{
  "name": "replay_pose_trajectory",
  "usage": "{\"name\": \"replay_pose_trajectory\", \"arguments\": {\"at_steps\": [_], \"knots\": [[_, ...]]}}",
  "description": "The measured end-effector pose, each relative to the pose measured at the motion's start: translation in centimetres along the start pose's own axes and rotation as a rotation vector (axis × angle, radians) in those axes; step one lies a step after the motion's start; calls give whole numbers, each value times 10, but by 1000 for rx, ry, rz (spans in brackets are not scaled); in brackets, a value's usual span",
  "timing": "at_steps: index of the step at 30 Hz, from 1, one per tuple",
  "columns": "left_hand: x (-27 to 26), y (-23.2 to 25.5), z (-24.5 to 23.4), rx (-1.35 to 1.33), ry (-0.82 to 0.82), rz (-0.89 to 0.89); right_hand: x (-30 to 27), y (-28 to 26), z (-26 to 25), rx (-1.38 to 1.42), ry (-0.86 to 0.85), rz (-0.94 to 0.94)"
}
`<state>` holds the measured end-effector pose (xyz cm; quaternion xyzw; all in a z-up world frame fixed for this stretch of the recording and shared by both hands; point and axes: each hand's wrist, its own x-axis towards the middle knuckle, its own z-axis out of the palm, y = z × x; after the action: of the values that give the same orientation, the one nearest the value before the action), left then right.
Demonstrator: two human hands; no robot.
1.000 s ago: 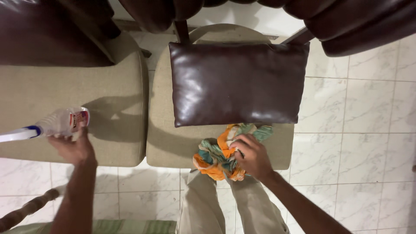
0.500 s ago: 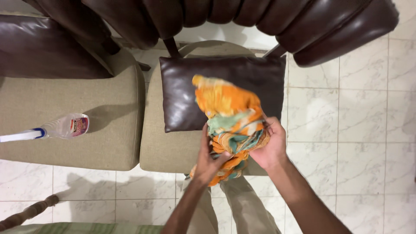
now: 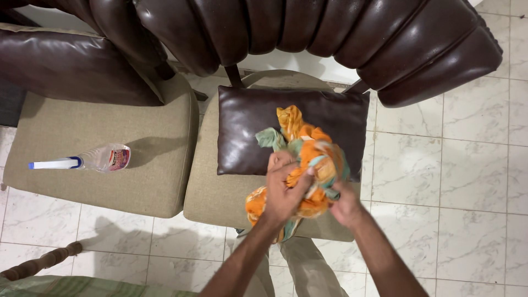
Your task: The person sprays a cleaning solution onto a leather chair cushion and the chair back, then wipes them with a cloth.
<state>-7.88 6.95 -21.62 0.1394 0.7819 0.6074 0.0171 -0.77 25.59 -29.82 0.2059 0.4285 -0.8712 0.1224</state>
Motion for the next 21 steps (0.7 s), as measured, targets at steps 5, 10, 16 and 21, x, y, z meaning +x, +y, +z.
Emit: {"name": "replay_pose_trajectory", "arguments": {"at_steps": [5,10,16,21], "knots": [[8,11,25,-202,125,-38,-22,-7,13,-323,-75,-113],[-5,-22,29,-432,-84,-574,-28,-51,46,-572,377,-15],[1,-106,-24,152,323,-335,1,-81,36,-405,485,-265],[26,-167,-77,565,505,-111,53,-59,31,-773,300,-322]]}}
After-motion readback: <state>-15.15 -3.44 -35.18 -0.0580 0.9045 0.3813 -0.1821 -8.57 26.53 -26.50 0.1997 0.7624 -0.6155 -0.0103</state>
